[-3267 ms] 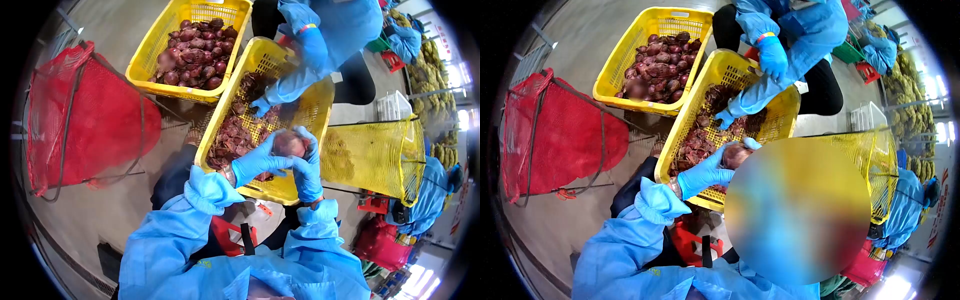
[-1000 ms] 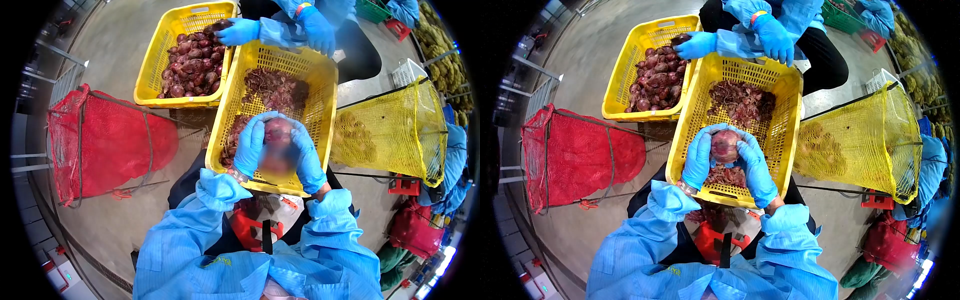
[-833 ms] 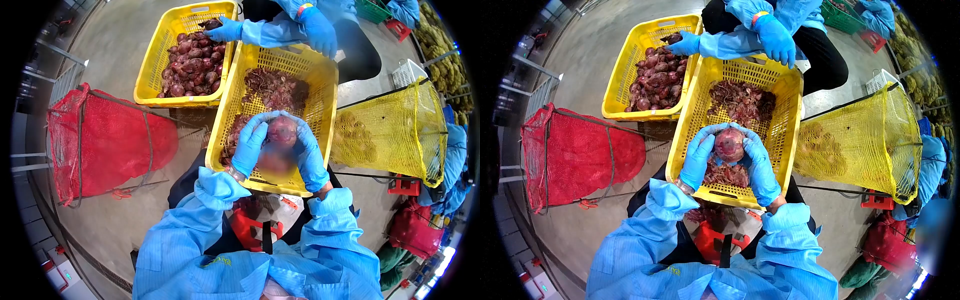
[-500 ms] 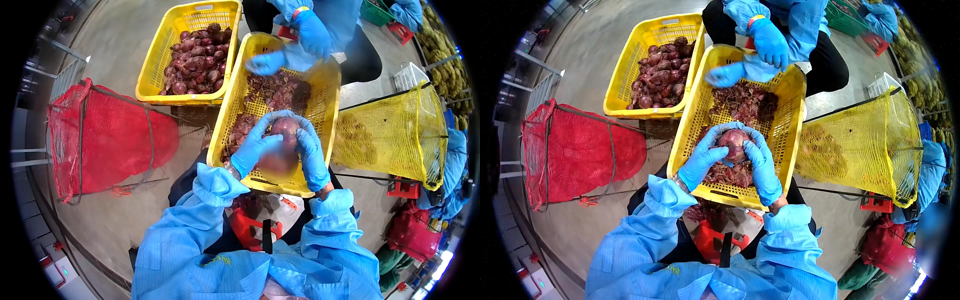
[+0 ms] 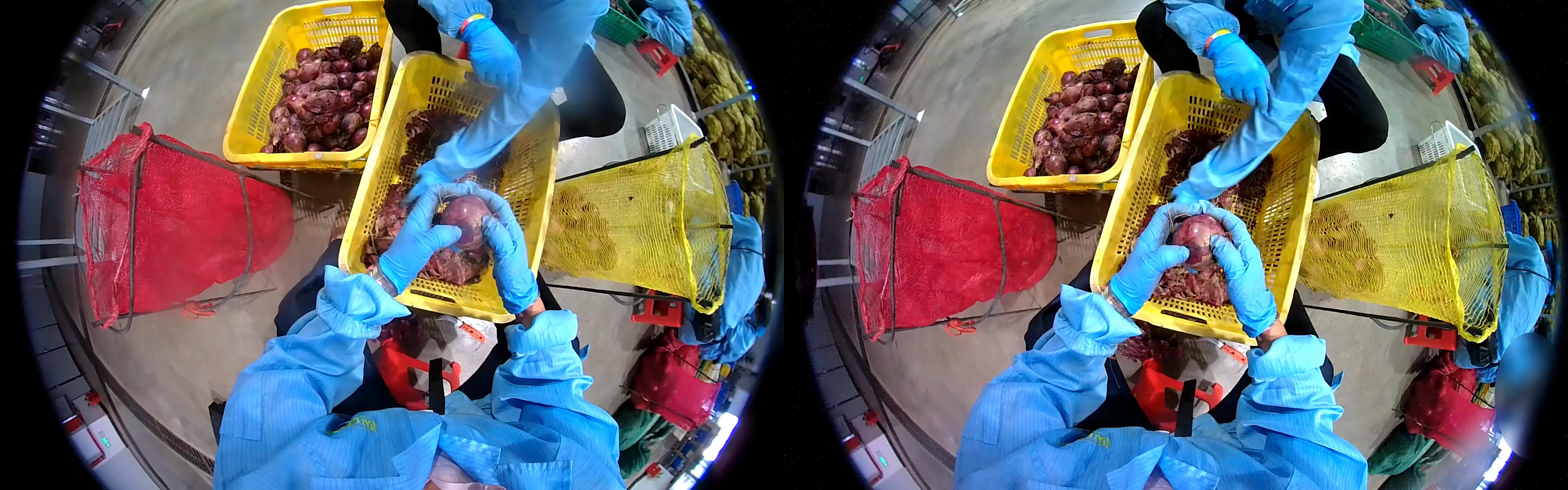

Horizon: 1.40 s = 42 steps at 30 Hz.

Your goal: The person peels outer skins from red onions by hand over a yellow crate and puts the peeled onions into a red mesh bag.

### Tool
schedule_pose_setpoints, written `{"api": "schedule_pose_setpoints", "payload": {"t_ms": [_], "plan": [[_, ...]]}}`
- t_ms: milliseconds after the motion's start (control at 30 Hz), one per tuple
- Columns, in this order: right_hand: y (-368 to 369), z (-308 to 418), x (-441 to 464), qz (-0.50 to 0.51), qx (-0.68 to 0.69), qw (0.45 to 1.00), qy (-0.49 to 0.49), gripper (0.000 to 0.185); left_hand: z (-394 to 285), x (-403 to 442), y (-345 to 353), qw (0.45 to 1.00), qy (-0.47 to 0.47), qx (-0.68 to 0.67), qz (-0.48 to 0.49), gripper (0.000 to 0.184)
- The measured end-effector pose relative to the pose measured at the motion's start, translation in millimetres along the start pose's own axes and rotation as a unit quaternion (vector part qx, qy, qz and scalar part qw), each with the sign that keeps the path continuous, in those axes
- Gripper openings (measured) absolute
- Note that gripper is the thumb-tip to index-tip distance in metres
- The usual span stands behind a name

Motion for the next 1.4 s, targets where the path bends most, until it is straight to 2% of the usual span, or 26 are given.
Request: {"api": "schedule_pose_setpoints", "payload": {"t_ms": [167,300,500,567,600,700,800,900,967,1067,1200,1300,1400], "plan": [[1.0,0.6,0.1,-0.013,0.042,0.999,0.031,0.044,7.0,1.6,0.2,1.0,-0.014,-0.001,0.019,0.059],[4.3,5.4,-1.5,0.005,-0.033,0.999,-0.012,0.046,2.9,0.9,2.5,0.999,0.043,0.013,0.015,0.055],[3.8,5.6,0.2,-0.009,-0.012,1.0,0.014,0.046,11.0,1.2,5.5,0.995,-0.032,-0.076,0.053,0.059],[-0.7,3.9,0.5,-0.023,0.006,0.999,0.021,0.04,12.9,1.0,6.3,0.994,-0.023,-0.093,0.061,0.06],[-1.9,3.1,1.0,-0.016,0.006,1.0,0.023,0.043,14.4,1.1,6.7,0.993,-0.018,-0.101,0.065,0.061],[-5.5,0.2,0.7,-0.002,0.006,1.0,0.03,0.049,16.8,3.1,5.5,0.995,0.016,-0.073,0.061,0.061],[-6.3,-3.2,-1.2,-0.007,0.013,0.999,0.038,0.049,20.4,0.1,4.6,0.998,-0.016,-0.058,0.033,0.062],[-7.5,-6.1,-0.5,-0.015,0.03,0.998,0.051,0.049,22.0,0.6,4.6,0.996,-0.054,-0.064,0.044,0.062],[-8.3,-8.7,-0.7,-0.015,0.035,0.998,0.057,0.049,16.9,0.7,6.6,0.995,-0.037,-0.076,0.045,0.06],[-4.0,-5.5,-0.8,-0.026,0.061,0.996,0.052,0.038,13.3,0.1,6.6,0.996,-0.02,-0.075,0.035,0.058],[-1.1,-3.9,-1.2,-0.024,0.049,0.997,0.062,0.038,14.7,0.2,4.6,0.998,-0.009,-0.062,0.013,0.056],[-2.5,-6.9,-1.1,-0.02,0.047,0.996,0.067,0.04,16.5,-3.0,4.0,0.994,-0.072,-0.079,0.013,0.052],[4.3,1.2,-2.8,-0.015,0.048,0.995,0.081,0.041,21.6,-5.7,3.2,0.974,-0.122,-0.191,0.011,0.051]]}}
Point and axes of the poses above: each hand's wrist, its own x-axis towards the middle knuckle, its own y-axis out of the palm, z = x × y, the point moved 6 cm from there along x, towards the middle knuckle, and after that the axes turned 13 degrees about x, right-handed, at the moved point
